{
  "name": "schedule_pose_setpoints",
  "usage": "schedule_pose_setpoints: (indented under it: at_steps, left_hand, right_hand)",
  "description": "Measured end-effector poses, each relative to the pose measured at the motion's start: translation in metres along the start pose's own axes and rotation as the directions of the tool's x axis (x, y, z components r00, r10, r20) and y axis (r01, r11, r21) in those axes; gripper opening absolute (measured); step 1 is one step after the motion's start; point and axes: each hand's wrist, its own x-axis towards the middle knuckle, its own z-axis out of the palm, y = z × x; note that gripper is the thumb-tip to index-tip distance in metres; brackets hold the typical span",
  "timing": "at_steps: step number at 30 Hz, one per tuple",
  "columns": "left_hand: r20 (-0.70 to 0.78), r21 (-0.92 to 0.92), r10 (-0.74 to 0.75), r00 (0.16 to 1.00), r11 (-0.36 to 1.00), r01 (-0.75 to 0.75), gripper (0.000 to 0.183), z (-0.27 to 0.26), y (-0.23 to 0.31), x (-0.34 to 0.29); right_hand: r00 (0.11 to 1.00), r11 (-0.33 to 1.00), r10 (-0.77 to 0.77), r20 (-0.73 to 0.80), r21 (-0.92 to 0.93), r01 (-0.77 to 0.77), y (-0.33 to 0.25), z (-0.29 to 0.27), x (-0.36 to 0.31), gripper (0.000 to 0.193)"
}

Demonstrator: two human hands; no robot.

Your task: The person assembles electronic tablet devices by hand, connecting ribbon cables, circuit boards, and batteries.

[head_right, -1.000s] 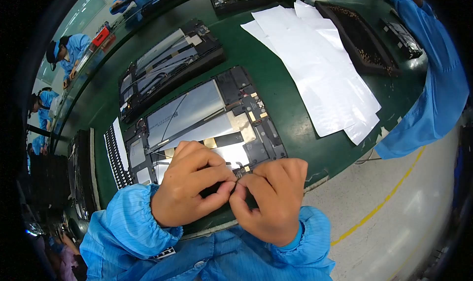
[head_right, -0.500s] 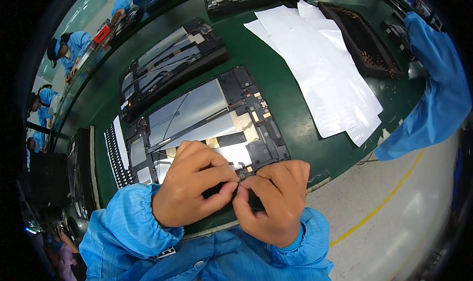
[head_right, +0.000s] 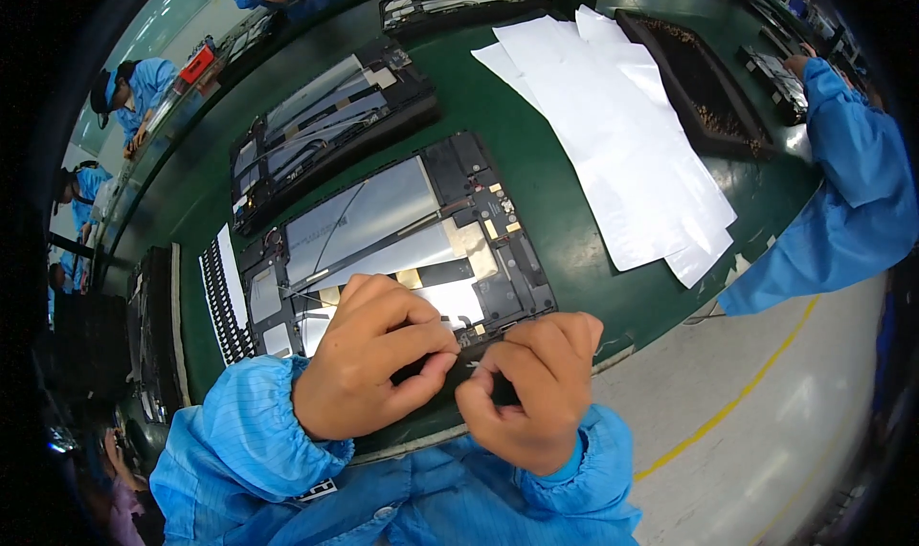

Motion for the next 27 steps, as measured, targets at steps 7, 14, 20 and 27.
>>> schedule_pose_setpoints:
  at_steps: [7,14,20,27]
  left_hand:
    - [0.006,0.0,0.018,1.0,1.0,-0.018,0.016,-0.001,0.0,-0.002]
    - [-0.009,0.002,0.026,1.0,1.0,-0.026,0.013,0.0,0.002,-0.004]
    - [-0.02,0.012,0.038,0.999,0.999,-0.038,0.011,0.0,0.0,-0.004]
    - [-0.023,0.013,0.065,0.998,0.998,-0.065,0.01,0.002,0.001,-0.002]
  right_hand:
    - [0.954,0.999,0.006,-0.299,-0.038,-0.018,0.041,-0.044,0.025,0.015]
    - [0.987,0.976,0.139,0.086,-0.18,-0.122,0.109,-0.078,0.13,0.012]
    - [0.877,0.861,0.43,0.214,-0.389,-0.328,0.095,-0.073,0.142,0.006]
    - [0.966,0.992,0.1,0.239,-0.1,-0.078,0.109,-0.071,0.119,0.016]
